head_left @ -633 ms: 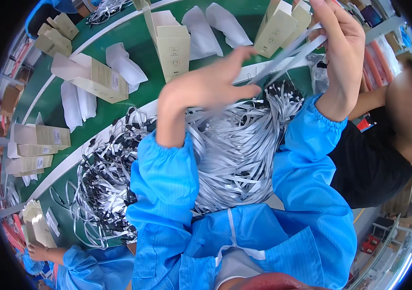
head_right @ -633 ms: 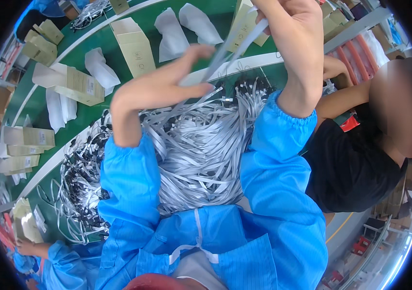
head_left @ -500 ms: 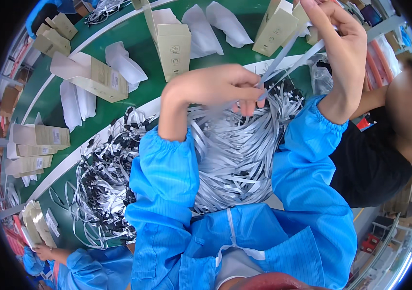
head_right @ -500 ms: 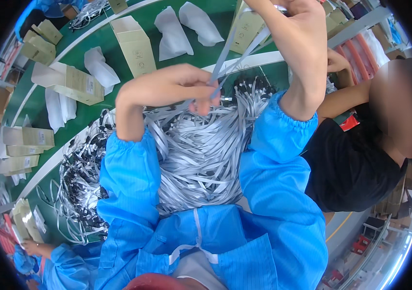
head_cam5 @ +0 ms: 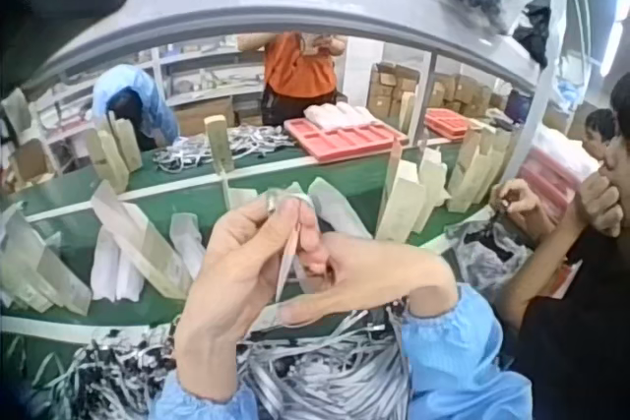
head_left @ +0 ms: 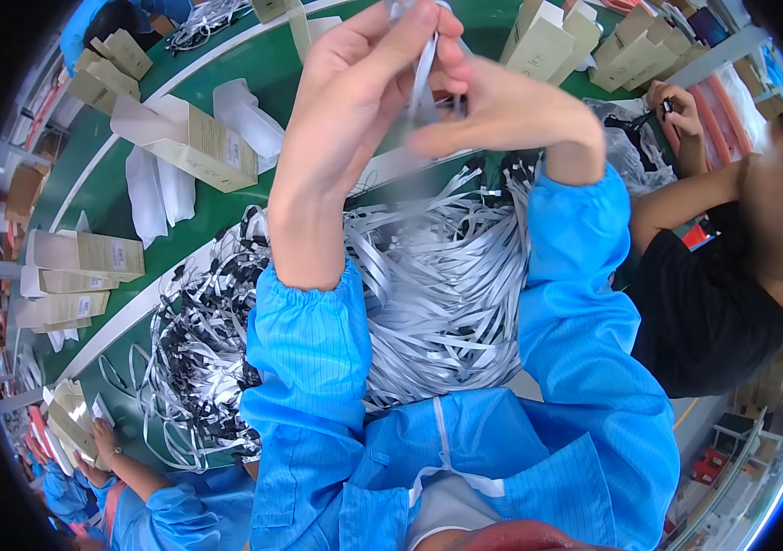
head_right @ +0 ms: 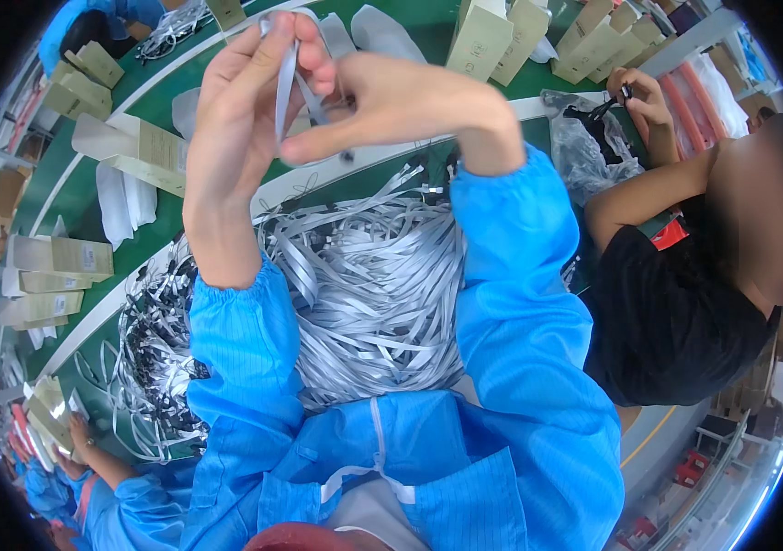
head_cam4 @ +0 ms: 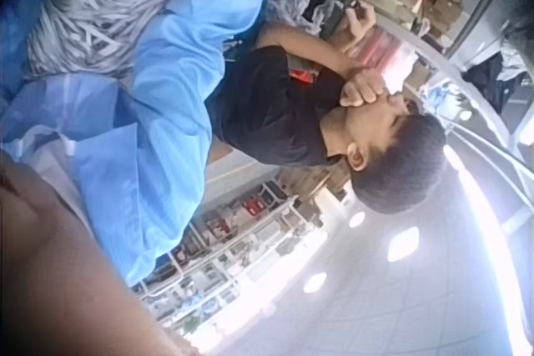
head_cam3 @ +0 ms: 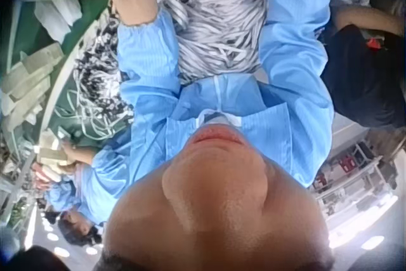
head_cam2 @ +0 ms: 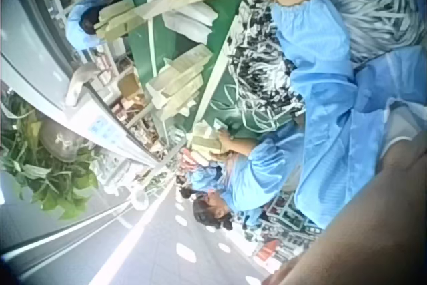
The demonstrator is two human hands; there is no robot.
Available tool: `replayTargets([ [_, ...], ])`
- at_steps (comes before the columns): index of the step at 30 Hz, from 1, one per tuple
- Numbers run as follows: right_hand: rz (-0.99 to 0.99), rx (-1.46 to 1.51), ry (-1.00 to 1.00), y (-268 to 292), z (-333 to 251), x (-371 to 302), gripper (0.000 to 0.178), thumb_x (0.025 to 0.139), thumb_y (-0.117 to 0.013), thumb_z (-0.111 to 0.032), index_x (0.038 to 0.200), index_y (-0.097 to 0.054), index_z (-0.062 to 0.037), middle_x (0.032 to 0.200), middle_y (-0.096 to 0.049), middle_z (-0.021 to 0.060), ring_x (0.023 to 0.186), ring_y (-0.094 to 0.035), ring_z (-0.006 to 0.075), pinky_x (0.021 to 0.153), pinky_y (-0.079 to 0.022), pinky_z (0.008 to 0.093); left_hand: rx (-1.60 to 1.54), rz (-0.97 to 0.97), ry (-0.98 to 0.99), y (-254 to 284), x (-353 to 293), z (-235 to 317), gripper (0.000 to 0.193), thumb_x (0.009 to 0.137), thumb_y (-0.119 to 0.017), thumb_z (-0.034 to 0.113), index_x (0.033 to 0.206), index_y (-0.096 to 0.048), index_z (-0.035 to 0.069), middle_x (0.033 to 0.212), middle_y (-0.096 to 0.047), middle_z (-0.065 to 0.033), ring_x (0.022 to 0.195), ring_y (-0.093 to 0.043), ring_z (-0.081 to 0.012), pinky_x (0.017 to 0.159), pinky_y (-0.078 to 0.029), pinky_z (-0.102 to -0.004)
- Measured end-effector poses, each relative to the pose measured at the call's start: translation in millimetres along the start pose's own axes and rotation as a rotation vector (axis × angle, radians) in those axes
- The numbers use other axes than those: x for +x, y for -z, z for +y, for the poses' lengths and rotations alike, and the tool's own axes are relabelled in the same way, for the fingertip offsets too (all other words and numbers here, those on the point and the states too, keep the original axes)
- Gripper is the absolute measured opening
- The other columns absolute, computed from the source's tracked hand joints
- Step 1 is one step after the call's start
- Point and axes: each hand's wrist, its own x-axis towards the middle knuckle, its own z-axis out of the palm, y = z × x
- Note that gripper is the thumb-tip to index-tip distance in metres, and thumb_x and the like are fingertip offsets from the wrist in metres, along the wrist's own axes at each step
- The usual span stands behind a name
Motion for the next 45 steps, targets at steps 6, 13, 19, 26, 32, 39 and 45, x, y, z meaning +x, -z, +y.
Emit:
replayTargets([
  [6,-0.2,0.273,-0.046,13,-1,-2,0.043,0.095,-0.066,-0.044,0.094,-0.069,-0.0016,0.076,-0.057,-0.0031,0.068,-0.05,0.0076,0.06,-0.038,0.0249,0.169,0.014,-0.172,3,-16,23,0.028,0.103,-0.058,0.029,0.103,-0.065,0.002,0.092,-0.066,-0.0035,0.083,-0.064,-0.0134,0.079,-0.052,-0.028],
  [13,0.05,0.227,-0.018,32,-2,-18,0.04,0.102,-0.055,-0.039,0.093,-0.068,-0.0019,0.07,-0.054,-0.0027,0.067,-0.052,0.0064,0.058,-0.038,0.0225,0.43,0.196,-0.213,8,-14,19,0.026,0.096,-0.068,0.024,0.102,-0.073,-0.001,0.093,-0.073,-0.0068,0.088,-0.069,-0.0122,0.079,-0.054,-0.0259],
  [19,1.131,-0.071,0.403,21,-6,12,0.022,0.098,-0.061,-0.021,0.084,-0.065,-0.004,0.07,-0.054,-0.0013,0.058,-0.048,0.0068,0.055,-0.036,0.0206,0.336,0.211,-0.198,-13,3,-12,0.021,0.093,-0.072,0.017,0.098,-0.073,-0.003,0.09,-0.074,-0.0082,0.081,-0.07,-0.0123,0.074,-0.055,-0.0243],
  [26,0.76,1.089,0.194,30,-15,-7,0.025,0.102,-0.054,-0.025,0.088,-0.062,-0.0059,0.07,-0.052,-0.0004,0.055,-0.046,0.009,0.053,-0.035,0.0211,0.215,0.069,-0.168,-31,9,-46,0.028,0.095,-0.07,0.021,0.095,-0.073,-0.006,0.082,-0.073,-0.0079,0.074,-0.07,-0.0113,0.069,-0.054,-0.0236],
  [32,1.145,0.9,0.16,78,30,-45,0.04,0.105,-0.047,-0.039,0.081,-0.049,-0.0077,0.064,-0.047,0.0032,0.042,-0.031,0.0088,0.04,-0.021,0.0247,0.929,-0.145,-0.092,-22,0,-41,0.035,0.097,-0.063,0.032,0.094,-0.073,-0.001,0.083,-0.072,-0.0156,0.078,-0.07,-0.0267,0.072,-0.054,-0.0373],
  [39,1.318,0.404,0.003,121,38,-5,0.029,0.106,-0.048,-0.028,0.096,-0.059,-0.0039,0.068,-0.051,0.002,0.054,-0.047,0.0099,0.051,-0.038,0.0224,1.237,-0.317,0.258,0,-19,-52,0.035,0.097,-0.06,0.036,0.098,-0.071,0.004,0.086,-0.07,-0.0172,0.081,-0.065,-0.0377,0.075,-0.051,-0.0427],
  [45,1.031,0.295,0.296,154,179,-10,0.03,0.107,-0.046,-0.033,0.099,-0.059,-0.0075,0.067,-0.045,-0.003,0.062,-0.051,0.0107,0.059,-0.042,0.0234,1.298,-0.259,0.291,2,-23,-48,0.041,0.093,-0.064,0.041,0.091,-0.07,0.001,0.089,-0.069,-0.0202,0.086,-0.066,-0.0398,0.076,-0.051,-0.0463],
])
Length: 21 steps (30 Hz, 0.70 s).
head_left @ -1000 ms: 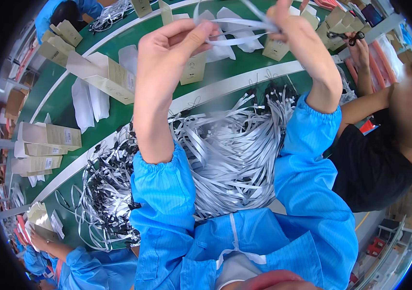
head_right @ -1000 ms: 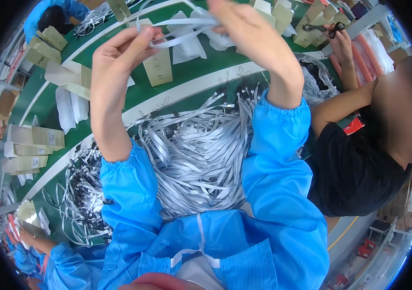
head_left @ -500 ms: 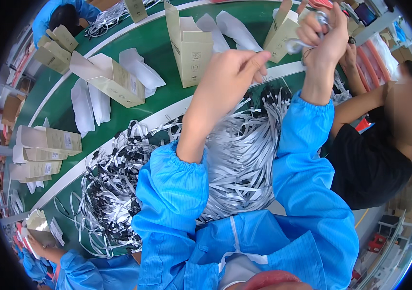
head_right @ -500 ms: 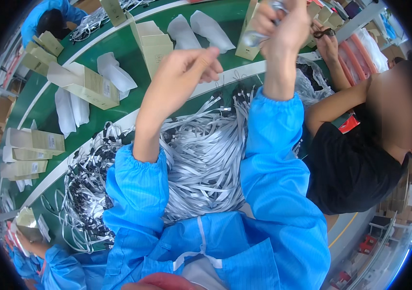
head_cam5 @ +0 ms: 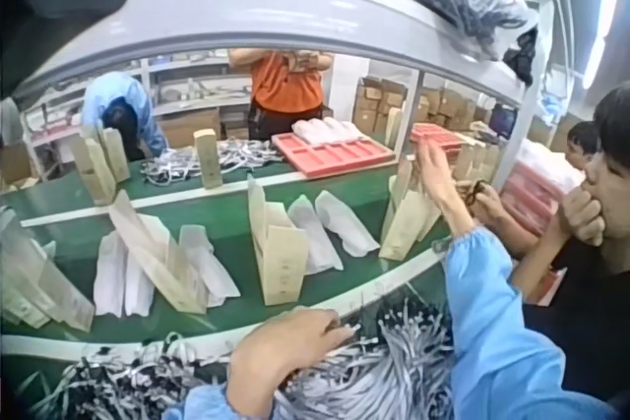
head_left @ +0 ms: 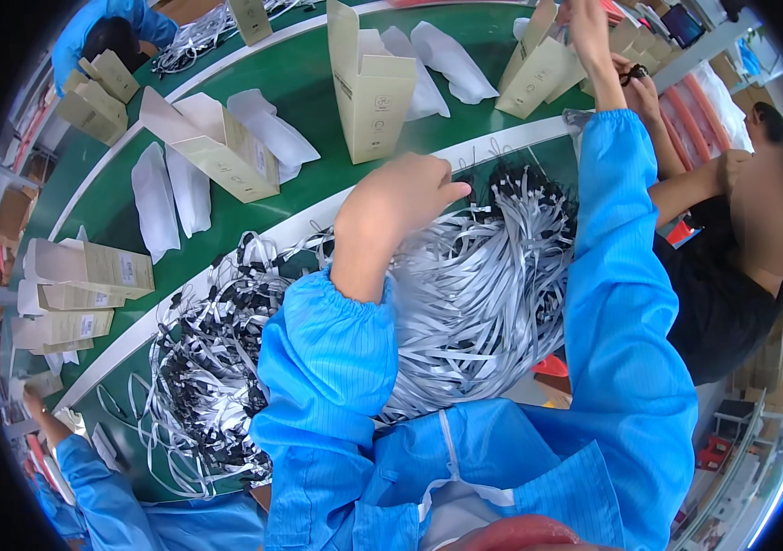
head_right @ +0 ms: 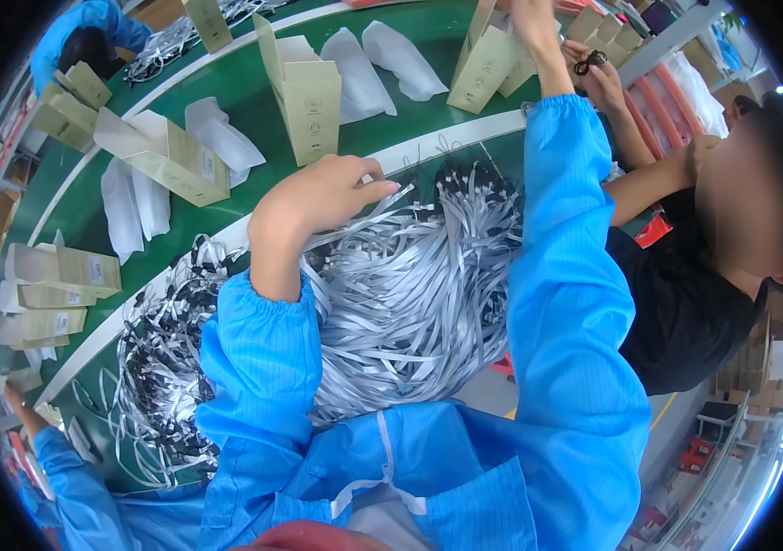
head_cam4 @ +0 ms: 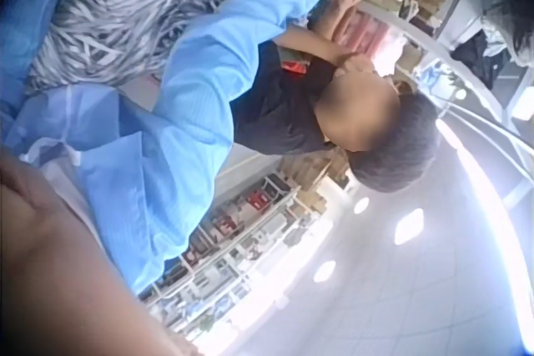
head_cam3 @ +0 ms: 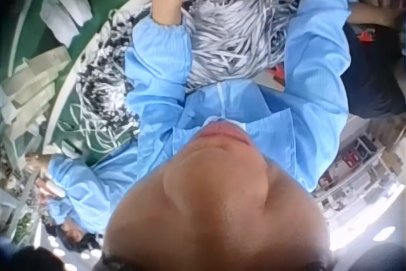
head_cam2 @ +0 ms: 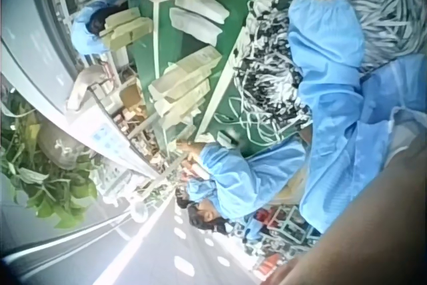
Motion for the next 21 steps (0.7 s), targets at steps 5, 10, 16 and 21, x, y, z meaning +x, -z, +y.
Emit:
replayTargets([
  [5,-0.355,-0.394,-0.041,21,8,3,0.042,0.108,-0.043,-0.04,0.096,-0.065,-0.0054,0.075,-0.057,-0.0006,0.073,-0.057,0.0138,0.065,-0.047,0.0284,0.055,-0.101,0.09,7,-3,3,0.045,0.096,-0.059,0.047,0.113,-0.069,0.007,0.101,-0.07,-0.0197,0.095,-0.065,-0.0365,0.085,-0.05,-0.0429],
  [10,-0.189,-0.41,-0.521,-4,-27,-8,0.05,0.107,-0.042,-0.042,0.094,-0.07,-0.0029,0.086,-0.068,0.0046,0.08,-0.063,0.0153,0.071,-0.05,0.0298,0.06,-0.093,0.096,9,-3,0,0.045,0.096,-0.058,0.047,0.114,-0.068,0.007,0.103,-0.069,-0.0191,0.095,-0.065,-0.036,0.085,-0.05,-0.0422],
  [16,-0.14,-0.536,-0.118,-2,-74,-5,0.054,0.107,-0.041,-0.044,0.093,-0.069,0.0006,0.084,-0.07,0.007,0.078,-0.066,0.0165,0.071,-0.052,0.0289,0.067,-0.093,0.054,9,2,-6,0.043,0.095,-0.06,0.045,0.114,-0.067,0.007,0.103,-0.07,-0.0174,0.092,-0.066,-0.0361,0.083,-0.051,-0.0425],
  [21,0.006,-0.39,0.033,-53,-183,-31,0.059,0.108,-0.041,-0.041,0.079,-0.067,0.0034,0.069,-0.067,0.0081,0.064,-0.064,0.0151,0.065,-0.05,0.0257,0.157,-0.09,0.129,-2,11,-15,0.032,0.084,-0.072,0.033,0.098,-0.072,0.004,0.102,-0.069,-0.021,0.095,-0.067,-0.0394,0.081,-0.053,-0.0459],
])
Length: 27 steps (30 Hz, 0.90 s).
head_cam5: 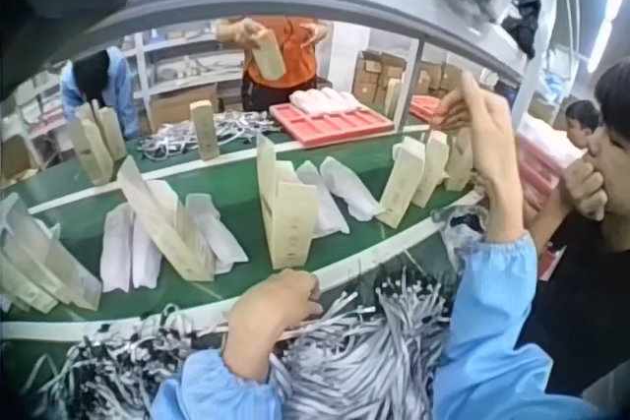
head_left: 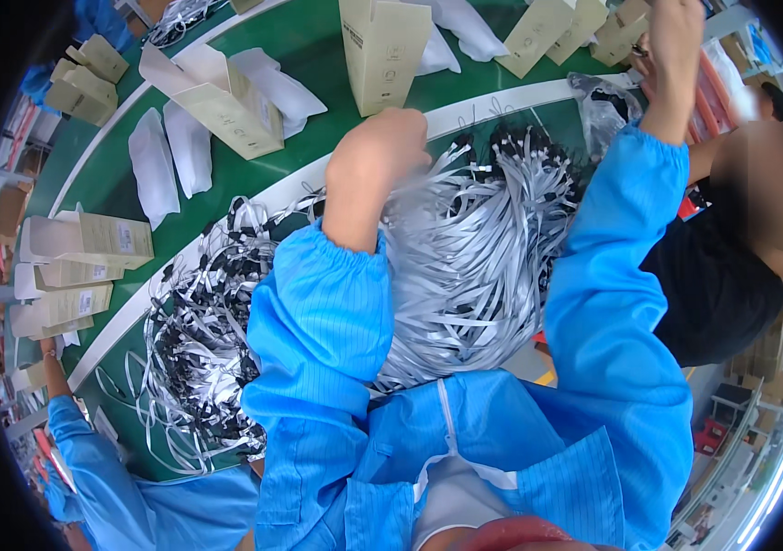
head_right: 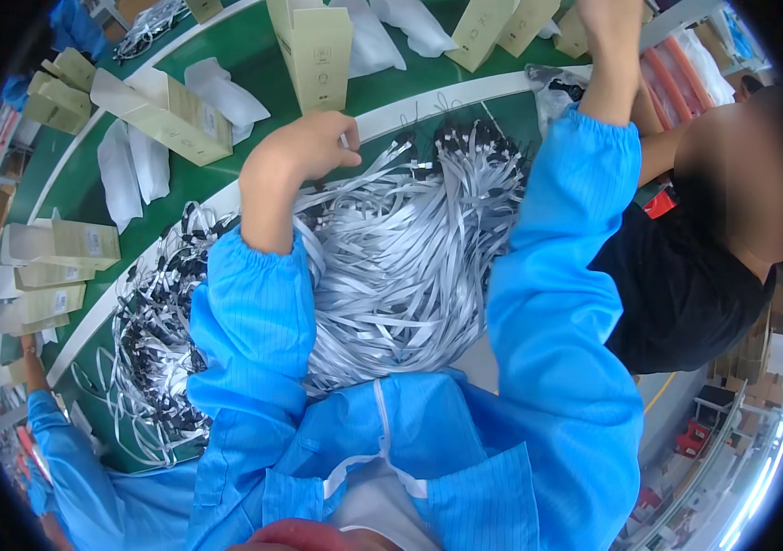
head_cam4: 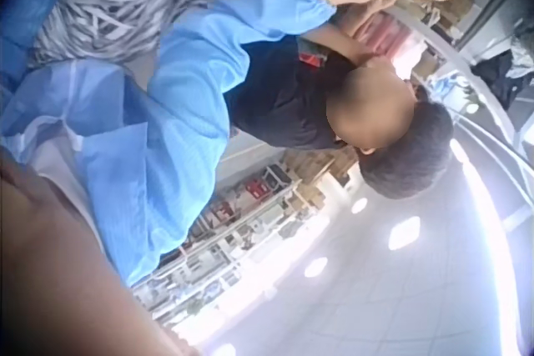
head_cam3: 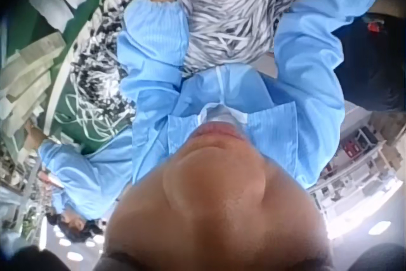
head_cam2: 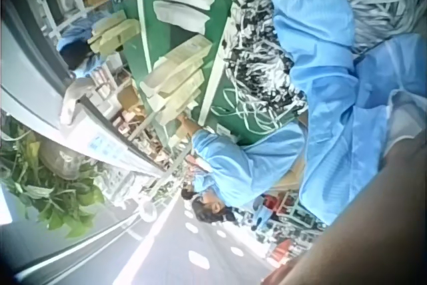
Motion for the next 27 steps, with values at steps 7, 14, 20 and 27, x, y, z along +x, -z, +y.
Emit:
replayTargets([
  [7,-0.149,0.06,0.19,-44,-62,-55,0.051,0.108,-0.043,-0.032,0.078,-0.066,0.0023,0.069,-0.066,0.0087,0.064,-0.063,0.0131,0.063,-0.048,0.0232,0.188,0.075,-0.073,-47,31,-22,0.028,0.091,-0.064,0.032,0.104,-0.069,0.008,0.098,-0.072,-0.0129,0.088,-0.067,-0.0316,0.078,-0.052,-0.0418],
  [14,-0.91,-0.052,0.078,-66,-31,-80,0.04,0.103,-0.058,-0.026,0.133,-0.054,0.0,0.105,-0.069,0.0104,0.094,-0.065,0.0151,0.087,-0.051,0.028,-0.267,0.065,-0.125,4,3,0,0.022,0.094,-0.054,0.016,0.108,-0.063,0.002,0.083,-0.068,-0.0146,0.078,-0.066,-0.0251,0.07,-0.052,-0.0389],
  [20,-0.934,0.155,-0.084,-74,-37,-80,0.034,0.102,-0.06,-0.025,0.129,-0.06,-0.0048,0.103,-0.067,0.0068,0.09,-0.065,0.0128,0.078,-0.052,0.0265,-0.613,0.457,-0.419,50,-44,41,0.019,0.101,-0.053,0.018,0.117,-0.055,0.008,0.065,-0.051,0.0017,0.05,-0.051,-0.0081,0.047,-0.038,-0.0239],
  [27,-0.387,0.123,-0.135,-34,-49,-69,0.029,0.105,-0.049,-0.031,0.1,-0.063,-0.0055,0.075,-0.061,0.0001,0.064,-0.053,0.0031,0.052,-0.032,0.0154,-0.863,0.405,-0.38,78,-85,37,0.016,0.096,-0.066,0.017,0.105,-0.06,0.005,0.066,-0.053,0.0038,0.062,-0.046,-0.0039,0.056,-0.035,-0.0241],
])
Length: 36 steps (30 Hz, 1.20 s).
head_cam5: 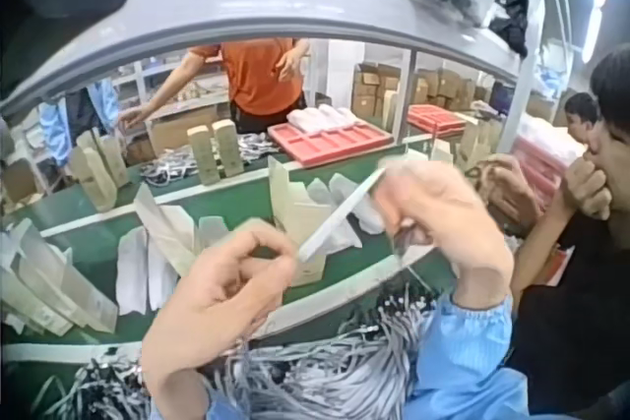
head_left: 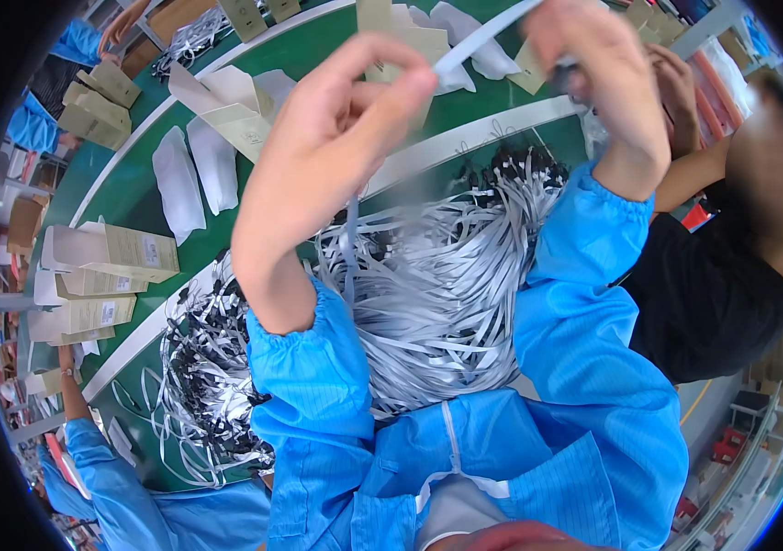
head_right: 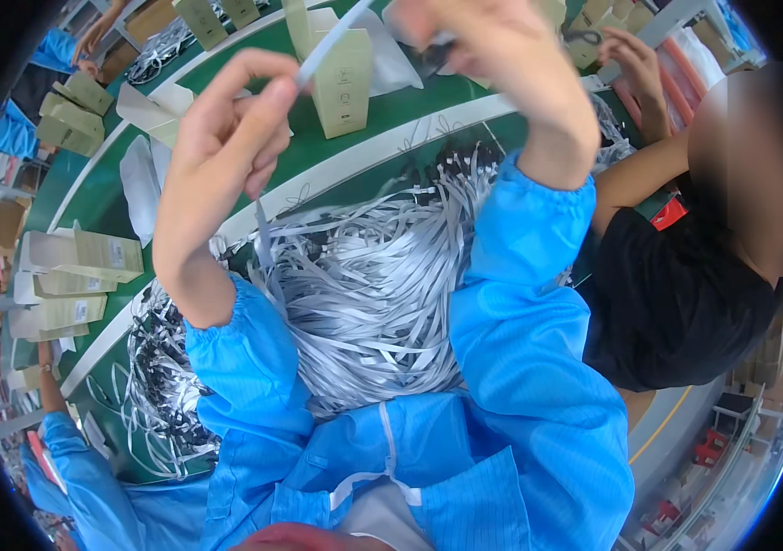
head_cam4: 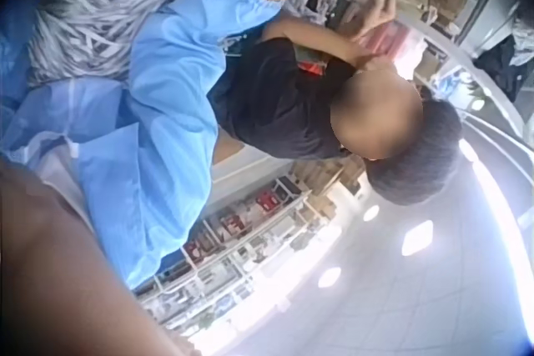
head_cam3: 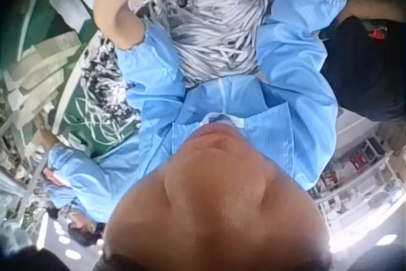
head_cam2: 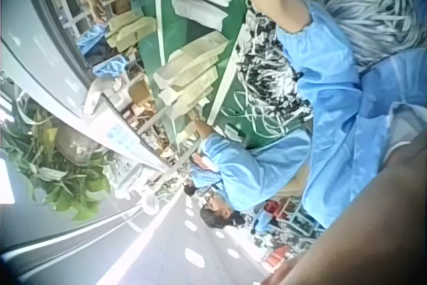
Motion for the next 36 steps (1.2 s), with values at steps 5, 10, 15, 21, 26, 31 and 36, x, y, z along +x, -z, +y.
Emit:
replayTargets([
  [5,0.064,0.662,0.116,56,9,-1,0.033,0.106,-0.039,-0.019,0.078,-0.048,-0.0031,0.06,-0.035,-0.0045,0.05,-0.034,0.0051,0.045,-0.023,0.0217,0.214,-0.062,-0.132,25,-12,-10,0.014,0.093,-0.069,0.017,0.098,-0.065,0.004,0.065,-0.05,0.0056,0.062,-0.044,-0.0033,0.056,-0.034,-0.0239],
  [10,0.121,0.851,0.188,86,17,-10,0.046,0.105,-0.037,-0.033,0.085,-0.053,0.0042,0.06,-0.045,0.0022,0.05,-0.039,0.0101,0.048,-0.03,0.0222,0.294,-0.378,0.099,48,-28,-19,0.013,0.093,-0.068,0.013,0.099,-0.067,0.001,0.069,-0.059,0.0022,0.066,-0.051,-0.0046,0.058,-0.04,-0.0265],
  [15,0.455,0.334,0.098,105,18,-29,0.102,0.089,-0.023,-0.08,0.099,-0.066,0.0115,0.081,-0.064,0.019,0.069,-0.06,0.0232,0.065,-0.046,0.0266,0.404,-0.049,-0.217,41,-25,-6,0.012,0.093,-0.065,0.008,0.102,-0.069,0.001,0.078,-0.069,-0.0025,0.067,-0.057,-0.0064,0.059,-0.044,-0.026],
  [21,-0.083,0.534,0.35,53,-16,-3,0.131,0.073,-0.017,-0.099,0.132,-0.05,0.0127,0.118,-0.056,0.027,0.113,-0.054,0.0376,0.101,-0.04,0.045,0.581,0.451,-0.768,-6,-12,29,0.021,0.084,-0.066,-0.009,0.098,-0.077,0.001,0.084,-0.073,-0.0061,0.064,-0.062,-0.0082,0.057,-0.048,-0.0202],
  [26,-0.382,0.56,0.183,-64,-45,4,0.085,0.092,-0.034,-0.07,0.132,-0.048,0.0034,0.12,-0.052,0.0158,0.111,-0.049,0.0266,0.095,-0.039,0.0399,0.587,0.47,-0.81,-19,-7,33,0.021,0.085,-0.065,-0.011,0.099,-0.076,0.0,0.086,-0.073,-0.0071,0.068,-0.068,-0.0117,0.061,-0.052,-0.0217],
  [31,-0.919,0.445,0.024,-60,-42,21,0.035,0.103,-0.056,-0.036,0.104,-0.067,-0.0029,0.074,-0.056,-0.0012,0.064,-0.051,0.0075,0.056,-0.04,0.0238,0.335,0.859,-1.007,-7,-2,38,0.017,0.091,-0.062,-0.006,0.104,-0.072,-0.008,0.088,-0.073,-0.0109,0.078,-0.072,-0.0188,0.073,-0.058,-0.0267],
  [36,-0.727,0.463,-0.27,10,-56,11,0.037,0.104,-0.055,-0.037,0.1,-0.068,-0.0024,0.066,-0.049,-0.0056,0.06,-0.044,0.0036,0.051,-0.031,0.0213,0.321,1.06,-0.569,31,-49,61,0.027,0.093,-0.066,0.005,0.117,-0.067,-0.007,0.102,-0.072,-0.0151,0.094,-0.07,-0.0208,0.083,-0.057,-0.0311],
])
